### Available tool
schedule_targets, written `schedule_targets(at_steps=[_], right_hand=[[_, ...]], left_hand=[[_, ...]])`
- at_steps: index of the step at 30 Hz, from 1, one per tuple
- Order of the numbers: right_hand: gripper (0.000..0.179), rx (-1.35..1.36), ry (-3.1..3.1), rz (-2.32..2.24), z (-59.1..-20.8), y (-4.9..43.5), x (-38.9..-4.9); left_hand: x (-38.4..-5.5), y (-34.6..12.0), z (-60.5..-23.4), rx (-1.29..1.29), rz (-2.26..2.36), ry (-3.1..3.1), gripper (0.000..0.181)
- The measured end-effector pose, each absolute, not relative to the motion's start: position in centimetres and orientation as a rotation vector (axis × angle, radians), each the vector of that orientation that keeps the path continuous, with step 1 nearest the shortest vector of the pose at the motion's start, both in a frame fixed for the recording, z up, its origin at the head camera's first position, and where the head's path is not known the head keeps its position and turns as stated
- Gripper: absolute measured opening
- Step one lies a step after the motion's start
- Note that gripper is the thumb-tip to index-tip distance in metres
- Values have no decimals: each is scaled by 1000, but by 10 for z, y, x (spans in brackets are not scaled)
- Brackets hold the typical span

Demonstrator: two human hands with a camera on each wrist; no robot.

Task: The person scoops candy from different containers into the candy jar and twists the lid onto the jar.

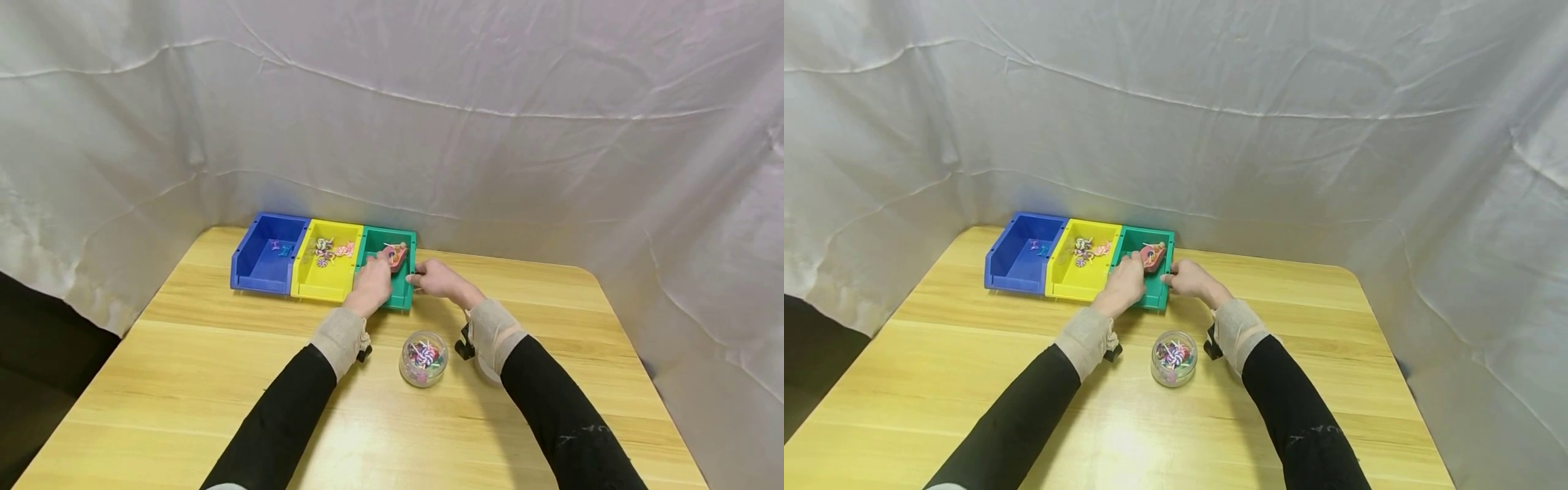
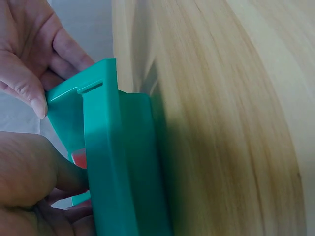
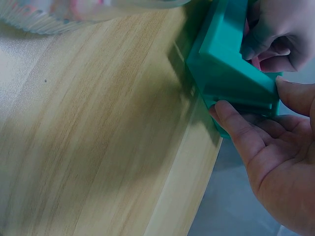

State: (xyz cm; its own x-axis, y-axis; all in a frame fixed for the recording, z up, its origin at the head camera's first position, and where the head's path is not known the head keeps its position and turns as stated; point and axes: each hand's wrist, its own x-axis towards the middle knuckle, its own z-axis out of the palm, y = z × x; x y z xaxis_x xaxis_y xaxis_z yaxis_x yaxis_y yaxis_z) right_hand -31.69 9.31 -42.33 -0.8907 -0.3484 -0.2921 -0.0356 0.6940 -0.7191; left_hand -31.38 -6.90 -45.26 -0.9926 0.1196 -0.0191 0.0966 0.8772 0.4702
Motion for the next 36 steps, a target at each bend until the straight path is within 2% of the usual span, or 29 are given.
schedule_targets(at_steps=[16, 28, 36], right_hand=[[30, -298, 2479, -1097, -425, 88, -310], [44, -262, 2395, -1227, -427, 92, -309], [62, -337, 2643, -1020, -426, 111, -305]], left_hand=[[-305, -76, -458, 119, 927, 2965, 29], [-289, -89, -432, 314, 900, 3103, 47], [-267, -109, -406, 430, 985, 3163, 12]])
